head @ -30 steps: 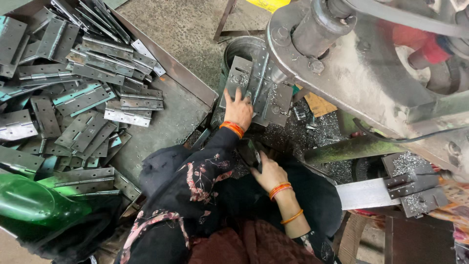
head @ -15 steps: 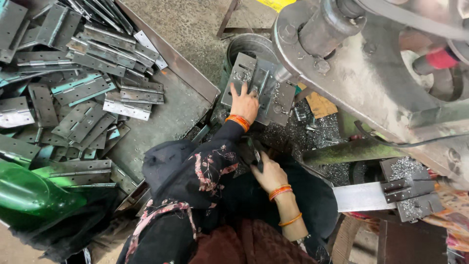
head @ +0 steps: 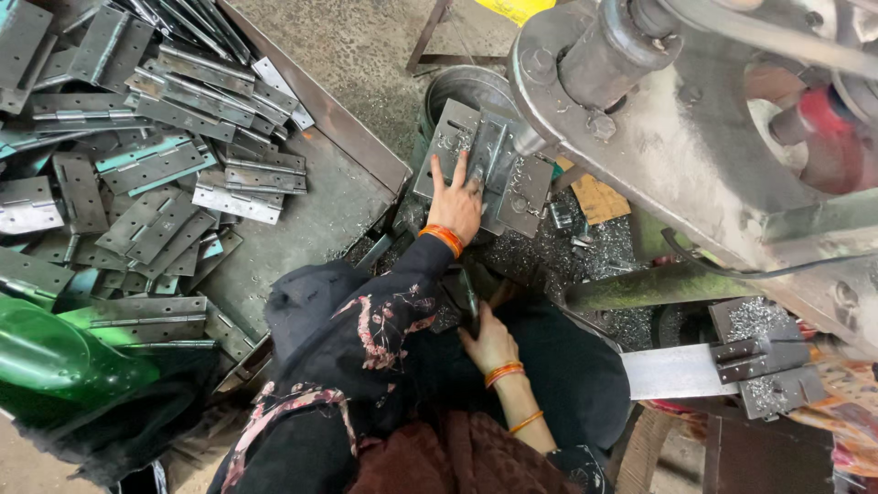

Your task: The person repeatedly places metal hinge blanks into a punch press, activates the press with a lever, and removes the finished pieces. The person handles the metal parts by hand and cycles the machine continuously.

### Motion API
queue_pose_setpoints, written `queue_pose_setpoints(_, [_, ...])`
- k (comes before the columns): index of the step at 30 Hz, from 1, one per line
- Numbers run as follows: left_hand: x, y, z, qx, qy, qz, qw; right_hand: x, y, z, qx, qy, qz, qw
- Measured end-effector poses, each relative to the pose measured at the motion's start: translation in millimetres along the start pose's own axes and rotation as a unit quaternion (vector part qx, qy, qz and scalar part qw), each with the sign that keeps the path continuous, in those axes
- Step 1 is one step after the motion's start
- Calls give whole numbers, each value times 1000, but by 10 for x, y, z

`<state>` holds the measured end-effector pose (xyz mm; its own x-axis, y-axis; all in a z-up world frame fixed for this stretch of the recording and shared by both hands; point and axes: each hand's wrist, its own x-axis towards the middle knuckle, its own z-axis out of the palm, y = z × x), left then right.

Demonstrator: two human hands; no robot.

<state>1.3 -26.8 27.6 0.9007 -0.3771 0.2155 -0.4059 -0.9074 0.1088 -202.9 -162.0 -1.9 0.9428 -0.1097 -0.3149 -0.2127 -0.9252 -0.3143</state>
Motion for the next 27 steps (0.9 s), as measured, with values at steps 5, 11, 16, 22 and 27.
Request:
queue_pose_setpoints(5, [148, -14, 24, 18, 24, -23, 999, 55, -164, -416, -76, -35, 1, 996])
queue_pose_setpoints(11, [310, -20, 83, 7, -6, -38, 999, -103, -55, 262, 4, 15, 25, 1000])
queue_pose_setpoints(16, [258, -29, 173, 6, 32, -24, 999, -120, 139, 555, 45, 48, 6, 998])
queue_pose_setpoints(22, [232, -160, 122, -13, 55, -3, 998, -52, -78, -7, -14, -6, 8, 1000])
queue_pose_setpoints(27, [-55, -123, -14, -1, 57, 44, 997, -29, -260, -425, -63, -48, -12, 997])
